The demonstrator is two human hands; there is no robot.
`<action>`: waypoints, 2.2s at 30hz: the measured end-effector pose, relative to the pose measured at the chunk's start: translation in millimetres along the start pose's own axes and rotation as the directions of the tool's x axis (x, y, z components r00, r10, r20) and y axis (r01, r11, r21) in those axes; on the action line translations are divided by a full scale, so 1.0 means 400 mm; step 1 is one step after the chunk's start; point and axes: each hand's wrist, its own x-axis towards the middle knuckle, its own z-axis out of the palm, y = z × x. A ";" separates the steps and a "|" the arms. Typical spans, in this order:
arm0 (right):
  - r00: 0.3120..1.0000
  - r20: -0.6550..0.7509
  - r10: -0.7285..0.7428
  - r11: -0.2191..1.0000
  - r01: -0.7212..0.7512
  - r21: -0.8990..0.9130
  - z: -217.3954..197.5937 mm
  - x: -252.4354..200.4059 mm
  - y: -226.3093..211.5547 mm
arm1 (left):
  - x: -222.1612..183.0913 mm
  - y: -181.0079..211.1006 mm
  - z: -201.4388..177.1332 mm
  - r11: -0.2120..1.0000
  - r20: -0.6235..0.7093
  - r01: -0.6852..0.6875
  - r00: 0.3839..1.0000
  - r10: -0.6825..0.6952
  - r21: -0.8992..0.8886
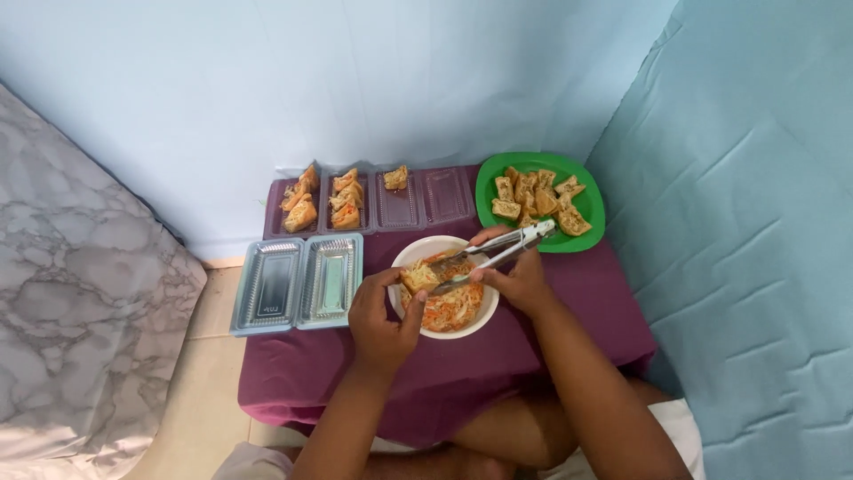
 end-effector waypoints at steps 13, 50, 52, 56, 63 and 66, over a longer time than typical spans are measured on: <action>0.972 -0.049 0.229 0.803 -0.161 0.574 -0.009 0.013 0.022 | -0.009 0.014 -0.008 0.999 -0.049 -0.037 0.998 0.036 -0.023; 0.964 0.102 0.246 0.670 -0.245 0.701 -0.037 0.015 0.061 | -0.014 0.005 -0.003 0.998 -0.092 -0.067 0.994 0.066 0.002; 0.964 0.104 0.244 0.666 -0.244 0.705 -0.038 0.019 0.061 | -0.010 0.005 -0.002 0.997 -0.092 -0.081 0.993 0.081 0.004; 0.960 0.121 0.252 0.639 -0.259 0.724 -0.041 0.019 0.085 | -0.012 -0.006 0.002 0.995 -0.072 -0.097 0.993 0.098 0.027; 0.957 0.148 0.250 0.597 -0.273 0.754 -0.048 0.024 0.094 | -0.012 0.004 0.001 0.998 -0.074 -0.064 0.995 0.064 0.003; 0.952 0.155 0.264 0.597 -0.287 0.749 -0.047 0.022 0.092 | -0.010 0.009 -0.001 0.997 -0.073 -0.074 0.995 0.075 0.014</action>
